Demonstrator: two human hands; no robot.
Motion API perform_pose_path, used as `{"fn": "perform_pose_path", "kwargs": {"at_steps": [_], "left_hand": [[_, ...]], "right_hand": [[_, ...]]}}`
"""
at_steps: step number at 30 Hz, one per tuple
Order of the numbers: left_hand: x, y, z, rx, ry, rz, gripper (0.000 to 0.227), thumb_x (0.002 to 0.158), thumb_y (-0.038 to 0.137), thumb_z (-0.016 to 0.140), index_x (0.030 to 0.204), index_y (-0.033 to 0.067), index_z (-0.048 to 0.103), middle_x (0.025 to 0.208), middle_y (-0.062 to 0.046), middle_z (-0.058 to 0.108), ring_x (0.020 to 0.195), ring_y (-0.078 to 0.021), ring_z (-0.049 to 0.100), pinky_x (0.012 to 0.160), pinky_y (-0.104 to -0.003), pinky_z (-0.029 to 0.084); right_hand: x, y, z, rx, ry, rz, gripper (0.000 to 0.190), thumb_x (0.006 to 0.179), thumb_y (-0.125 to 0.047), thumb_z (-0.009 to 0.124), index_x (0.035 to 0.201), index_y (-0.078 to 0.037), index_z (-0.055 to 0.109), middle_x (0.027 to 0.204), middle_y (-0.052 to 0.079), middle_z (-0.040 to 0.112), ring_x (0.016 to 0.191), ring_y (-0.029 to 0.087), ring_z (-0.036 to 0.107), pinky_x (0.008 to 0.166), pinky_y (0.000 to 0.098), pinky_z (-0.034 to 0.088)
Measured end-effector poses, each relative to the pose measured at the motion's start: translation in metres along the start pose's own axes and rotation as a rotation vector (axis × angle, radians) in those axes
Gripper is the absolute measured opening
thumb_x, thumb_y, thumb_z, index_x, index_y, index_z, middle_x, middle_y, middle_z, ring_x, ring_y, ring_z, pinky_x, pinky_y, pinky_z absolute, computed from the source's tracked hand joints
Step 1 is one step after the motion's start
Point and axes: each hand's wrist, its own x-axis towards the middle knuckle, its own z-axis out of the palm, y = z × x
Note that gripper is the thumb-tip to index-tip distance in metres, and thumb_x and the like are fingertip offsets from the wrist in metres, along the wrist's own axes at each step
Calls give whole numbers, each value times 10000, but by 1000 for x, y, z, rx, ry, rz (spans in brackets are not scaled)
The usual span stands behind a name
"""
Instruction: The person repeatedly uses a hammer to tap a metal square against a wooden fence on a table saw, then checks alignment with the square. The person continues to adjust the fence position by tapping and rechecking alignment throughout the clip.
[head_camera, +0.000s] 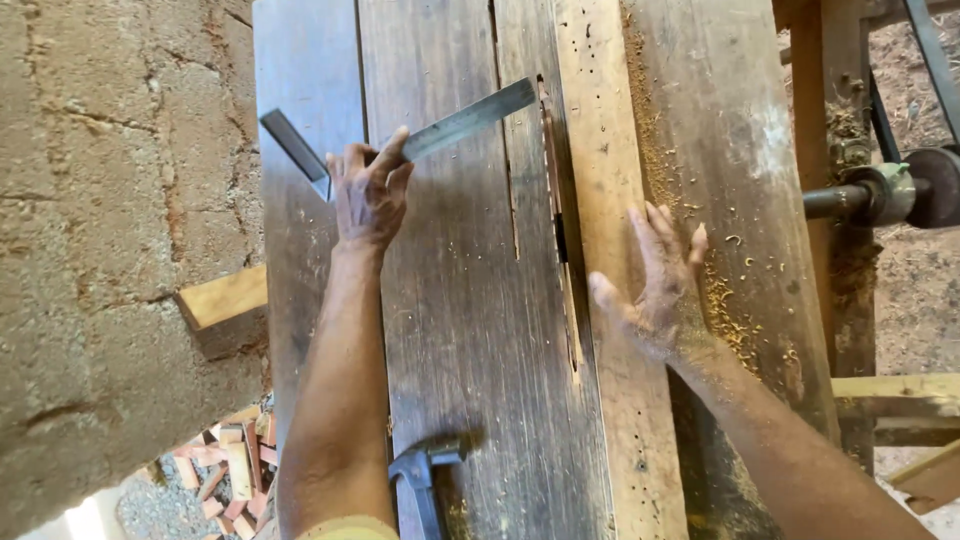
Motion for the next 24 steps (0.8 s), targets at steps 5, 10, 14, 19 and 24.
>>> {"fn": "perform_pose_path", "kwargs": {"at_steps": [5,10,14,19,24], "left_hand": [[36,8,16,-41,-62,17,506,956,215,767,1435,309,637,1041,-76,598,1025,-278,596,1133,-683,268],[48,-1,19,-50,-146,15,490,963,226,756,1430,323,641,1042,-79,568,1046,-299,572,1117,-605,338],[54,-5,22,-10,-137,78,508,907,201,787,1392,301,674,1027,-79,583,1043,-301,584,1135,-666,263],[58,-2,21,13,-169,76,505,920,215,787,1406,293,672,1039,-93,582,1021,-312,567,1104,-636,299],[60,-8,25,68,-147,133,483,959,223,776,1424,289,667,1021,-90,582,1011,-290,552,1055,-548,352]], "right_hand": [[62,9,4,-34,27,-19,1009,885,-590,608,1642,-58,207,1722,166,235,1600,284,196,1265,633,-70],[108,3,4,-90,56,-70,1106,826,-697,668,1618,-68,221,1676,195,249,1566,326,165,1224,638,-71],[115,2,-1,-142,-8,-47,1111,806,-696,698,1625,-95,249,1667,229,232,1578,361,131,1210,645,-94],[113,3,0,-117,-8,-49,1107,806,-693,704,1618,-89,256,1669,231,227,1575,357,128,1218,649,-91],[113,0,-3,-105,-1,-69,1096,805,-658,726,1626,-101,260,1667,240,219,1572,365,122,1206,647,-106]]}}
